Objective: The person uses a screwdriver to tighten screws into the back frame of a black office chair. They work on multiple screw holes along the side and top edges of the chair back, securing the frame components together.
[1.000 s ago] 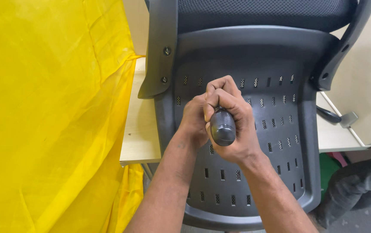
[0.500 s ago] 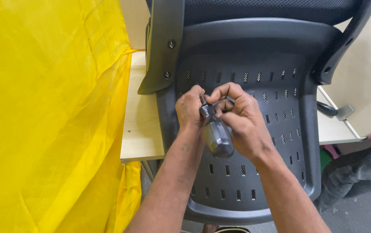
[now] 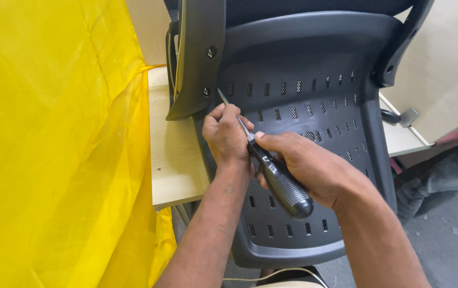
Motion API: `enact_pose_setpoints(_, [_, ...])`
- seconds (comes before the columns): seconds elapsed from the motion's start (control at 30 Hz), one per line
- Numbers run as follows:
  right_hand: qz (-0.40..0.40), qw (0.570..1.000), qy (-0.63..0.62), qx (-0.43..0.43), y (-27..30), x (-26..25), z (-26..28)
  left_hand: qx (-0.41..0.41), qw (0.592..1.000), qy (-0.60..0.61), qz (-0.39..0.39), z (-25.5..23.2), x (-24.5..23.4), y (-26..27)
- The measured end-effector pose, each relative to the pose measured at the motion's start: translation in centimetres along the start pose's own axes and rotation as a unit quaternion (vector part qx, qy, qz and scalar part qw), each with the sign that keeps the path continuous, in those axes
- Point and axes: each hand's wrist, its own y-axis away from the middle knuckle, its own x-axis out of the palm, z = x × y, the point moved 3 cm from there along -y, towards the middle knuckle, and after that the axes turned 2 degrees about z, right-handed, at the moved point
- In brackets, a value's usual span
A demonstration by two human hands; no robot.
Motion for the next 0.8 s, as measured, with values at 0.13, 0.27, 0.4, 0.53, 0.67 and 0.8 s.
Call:
enact_pose_setpoints(0.13, [0.011,1.0,0.018,0.017,0.1,0.6,-0.5,-0.018,0.999,-0.04,0.001,-0.3,-0.9,-0.1])
enact_pose_setpoints(0.27, [0.007,0.998,-0.064,0.024,-0.5,1.5,-1.3,0.025,0.996,-0.081,0.033,-0.5,-1.3,-0.8])
enact_pose_setpoints(0.4, [0.039,0.999,-0.026,0.007,-0.7,2.3,-1.3,0.069,0.99,-0.11,0.05,-1.0,-2.1,-1.4])
enact_pose_setpoints(0.53, [0.042,0.999,-0.014,0.008,-0.8,2.7,-1.1,0.087,0.991,-0.096,0.036,-1.4,-2.8,-1.7])
enact_pose_setpoints(0.67, [0.124,0.976,-0.181,-0.015,-1.6,3.8,-0.9,0.064,0.995,-0.076,0.021,-1.6,-3.2,-2.3])
enact_pose_setpoints(0.8, [0.144,0.969,-0.199,-0.023,-2.1,3.7,-0.9,0.047,0.995,-0.088,0.011,-1.4,-3.2,-2.5])
